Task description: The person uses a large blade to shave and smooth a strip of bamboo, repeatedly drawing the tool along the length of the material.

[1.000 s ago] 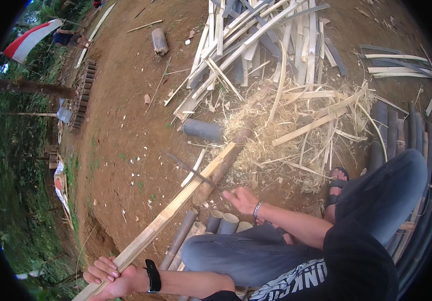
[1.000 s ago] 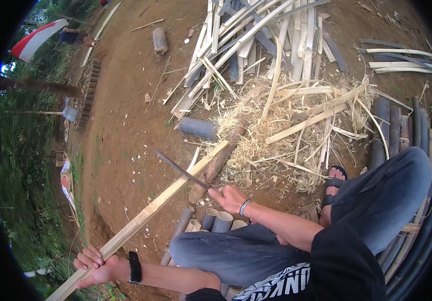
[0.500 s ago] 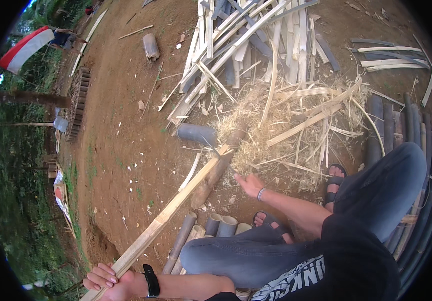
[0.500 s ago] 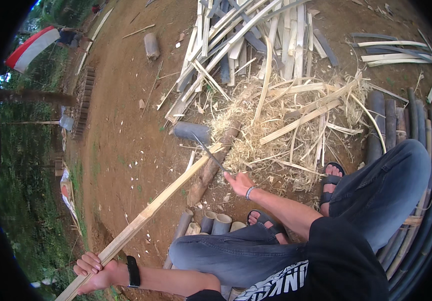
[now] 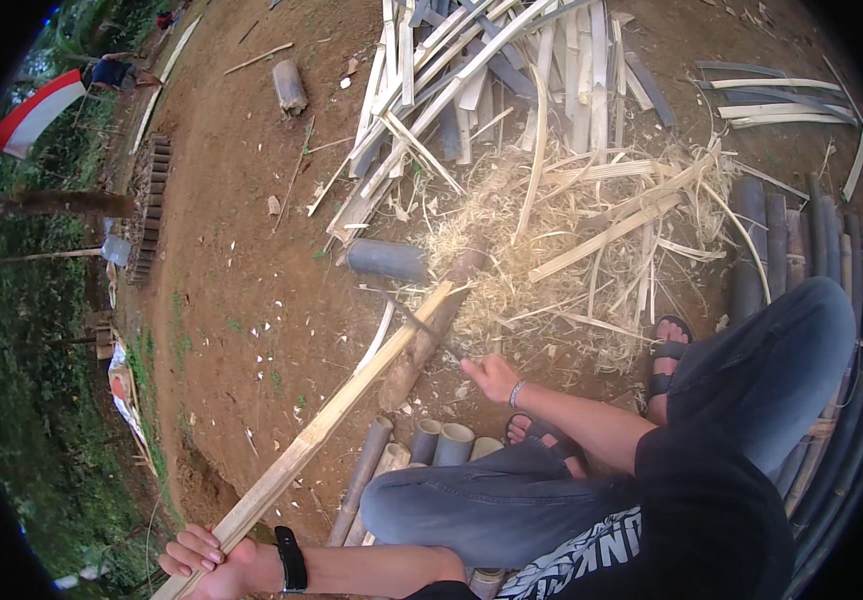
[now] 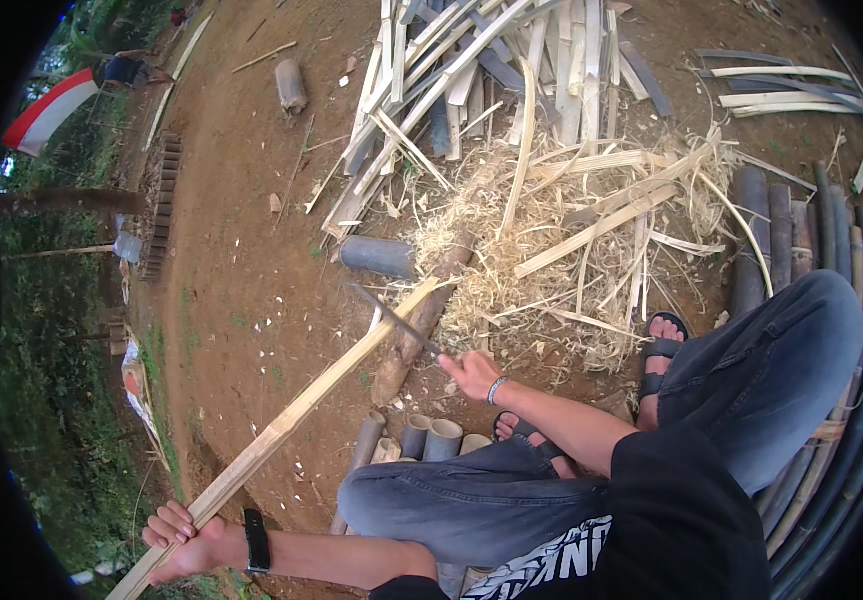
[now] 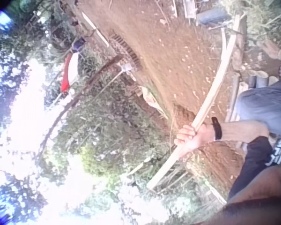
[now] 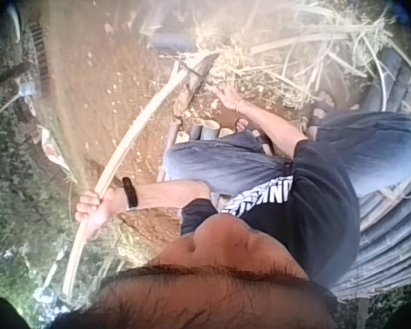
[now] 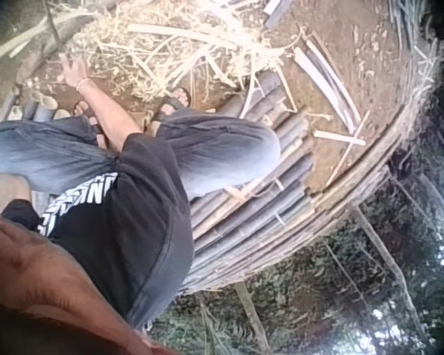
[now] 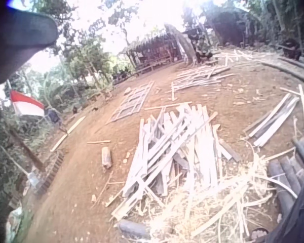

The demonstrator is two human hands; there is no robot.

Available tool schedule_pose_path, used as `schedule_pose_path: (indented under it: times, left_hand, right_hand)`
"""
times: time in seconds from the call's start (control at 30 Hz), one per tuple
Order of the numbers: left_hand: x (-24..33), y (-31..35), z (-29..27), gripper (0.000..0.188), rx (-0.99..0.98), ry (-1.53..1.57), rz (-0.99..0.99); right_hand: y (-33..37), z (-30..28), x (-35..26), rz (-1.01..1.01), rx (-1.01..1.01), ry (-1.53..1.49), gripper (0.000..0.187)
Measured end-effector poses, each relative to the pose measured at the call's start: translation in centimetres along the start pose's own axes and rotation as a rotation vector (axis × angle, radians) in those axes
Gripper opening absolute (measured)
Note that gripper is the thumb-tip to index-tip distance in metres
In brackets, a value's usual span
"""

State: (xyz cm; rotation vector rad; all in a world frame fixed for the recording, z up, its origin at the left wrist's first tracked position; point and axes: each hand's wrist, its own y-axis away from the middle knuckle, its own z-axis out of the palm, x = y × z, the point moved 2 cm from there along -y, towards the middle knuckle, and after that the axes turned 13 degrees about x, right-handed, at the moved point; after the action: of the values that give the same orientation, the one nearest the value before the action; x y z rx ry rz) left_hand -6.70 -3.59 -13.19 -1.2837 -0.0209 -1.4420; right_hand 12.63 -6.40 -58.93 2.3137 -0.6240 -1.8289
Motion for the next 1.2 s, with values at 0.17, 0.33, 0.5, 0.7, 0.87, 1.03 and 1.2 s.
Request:
schedule_pose_path:
  times: [0.17,0.33,0.5,0.7,0.87,1.03,1.2]
  left_hand:
    - [0.2,-0.8,-0.9,0.065,-0.082,0.050,-0.020]
    - [-0.1,-0.1,0.3,0.065,-0.038,0.040,-0.032]
    - [-0.3,-1.3,-1.6,0.067,-0.161,0.127,-0.064]
    - [-0.3,-0.6,-0.1,0.066,-0.114,0.101,-0.044]
    - [-0.3,-0.5,-0.3,0.065,-0.176,0.146,-0.067]
    - [0.0,-0.1,-0.2,0.065,-0.400,0.413,-0.163]
    - [-0.5,-0.2,-0.1,0.064,-0.347,0.444,-0.133]
  right_hand:
    - [-2.6,-0.6,0.2,0.274,0.056,-0.011,0.083]
    - [-3.6,-0.7,3.4,0.302,0.042,-0.041,0.083]
    - [-2.5,0.2,3.3,0.111,0.048,-0.056,0.079]
    - [-3.9,-1.0,3.1,0.325,0.072,-0.025,0.082]
    - [-3.4,-1.6,2.9,0.403,0.020,-0.035,0.082]
    - [-2.3,-2.9,-1.6,0.385,-0.078,-0.081,0.084]
    - [-3.9,-3.2,-0.7,0.200,-0.030,0.052,0.084]
